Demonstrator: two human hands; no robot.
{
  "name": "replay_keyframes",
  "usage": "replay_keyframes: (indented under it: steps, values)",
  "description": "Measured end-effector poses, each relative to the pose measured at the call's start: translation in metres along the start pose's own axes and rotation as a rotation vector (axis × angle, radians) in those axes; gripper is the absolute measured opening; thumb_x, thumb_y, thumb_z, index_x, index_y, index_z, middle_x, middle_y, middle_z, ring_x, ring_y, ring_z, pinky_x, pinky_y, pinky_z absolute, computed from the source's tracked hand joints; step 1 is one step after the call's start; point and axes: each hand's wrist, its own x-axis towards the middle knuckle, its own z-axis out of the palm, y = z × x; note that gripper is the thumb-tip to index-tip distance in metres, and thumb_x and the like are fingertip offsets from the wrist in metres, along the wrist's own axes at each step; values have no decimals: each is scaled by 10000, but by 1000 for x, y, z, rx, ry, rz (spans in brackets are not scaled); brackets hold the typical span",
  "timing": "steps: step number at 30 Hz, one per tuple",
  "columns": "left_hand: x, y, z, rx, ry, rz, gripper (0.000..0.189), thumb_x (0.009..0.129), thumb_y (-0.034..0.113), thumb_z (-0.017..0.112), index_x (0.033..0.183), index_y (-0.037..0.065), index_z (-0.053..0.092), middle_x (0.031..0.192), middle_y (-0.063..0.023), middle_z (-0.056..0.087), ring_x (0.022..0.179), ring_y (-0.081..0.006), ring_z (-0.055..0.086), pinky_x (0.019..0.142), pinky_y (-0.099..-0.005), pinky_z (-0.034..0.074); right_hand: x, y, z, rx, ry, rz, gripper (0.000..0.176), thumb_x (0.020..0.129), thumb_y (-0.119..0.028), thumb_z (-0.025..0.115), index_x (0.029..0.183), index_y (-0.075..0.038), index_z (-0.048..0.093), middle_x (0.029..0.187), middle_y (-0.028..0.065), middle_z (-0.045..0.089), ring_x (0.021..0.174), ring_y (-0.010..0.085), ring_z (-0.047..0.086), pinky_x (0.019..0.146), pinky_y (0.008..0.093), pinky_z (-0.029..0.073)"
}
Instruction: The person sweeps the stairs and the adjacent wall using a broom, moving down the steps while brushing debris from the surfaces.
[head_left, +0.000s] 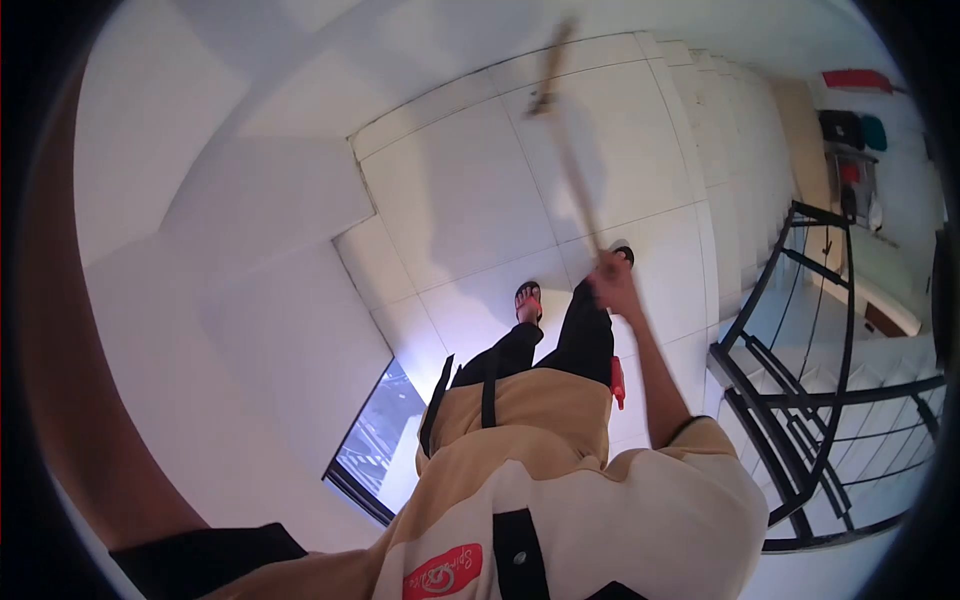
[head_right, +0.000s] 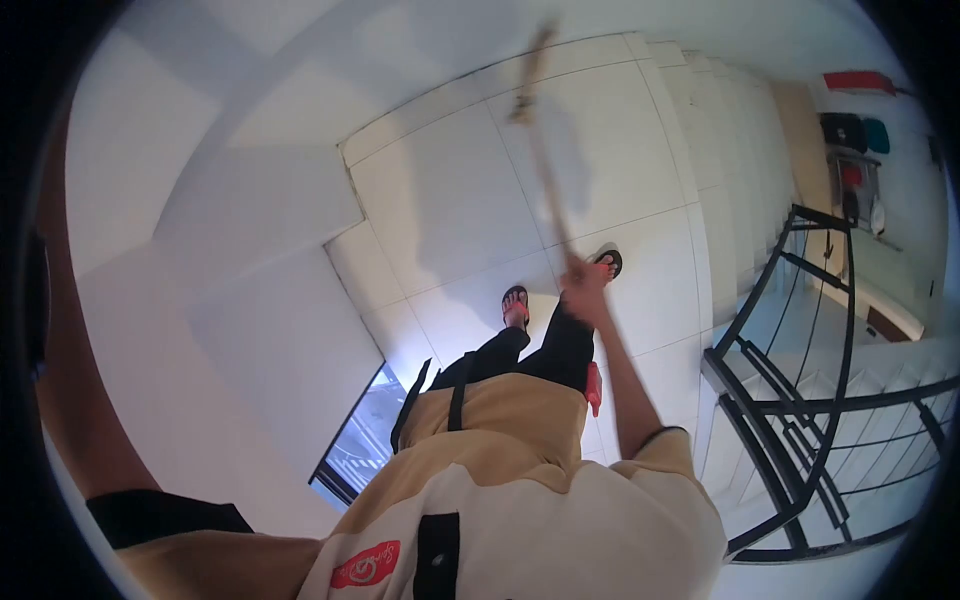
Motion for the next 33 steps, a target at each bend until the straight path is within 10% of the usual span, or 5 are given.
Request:
replay_keyframes:
  steps: [10, 15, 18, 20, 33]
  values:
    - [21, 15, 13, 25, 43, 131, 759, 848, 536, 174, 1308, -50, 26, 1309, -357, -4, 1211, -495, 68, 920, -624, 128, 179, 17, 216, 55, -562, 298, 355, 532, -64, 657, 867, 31, 591, 542, 100, 549, 418, 169, 513, 343, 289, 388]
    - [28, 1, 27, 150, 20, 100, 748, 853, 524, 175, 1305, -57, 39, 1306, -360, 12, 1212, -493, 78, 918, -625, 130, 253, 144, -37, 486, -178, 620, 194, 580, 8, 630, 772, 6, 603, 504, 56, 500, 371, 113, 430, 317, 246, 342]
    - [28, -1, 56, 846, -331, -182, 715, 860, 506, 174, 1315, -32, 54, 1312, -347, 30, 1211, -491, 88, 914, -624, 133, 279, 164, -119, -147, 261, 562, 178, 648, -41, 583, 806, 31, 545, 509, 74, 507, 359, 133, 444, 322, 263, 373]
    - [29, 6, 23, 186, -19, 57, 698, 862, 502, 181, 1324, -9, 70, 1327, -323, 33, 1216, -481, 91, 904, -623, 149, 287, 169, -140, -443, 585, 449, 204, 677, -73, 571, 840, 38, 521, 514, 73, 510, 359, 135, 451, 322, 270, 373]
    - [12, -39, 54, 299, -8, 160, 757, 738, 624, 336, 1100, -40, 295, 1018, -278, 290, 892, -404, 331, 650, -489, 297, 110, 105, -144, 436, -267, 674, 341, 572, -50, 621, 891, 64, 582, 540, 96, 548, 413, 167, 513, 353, 284, 414]
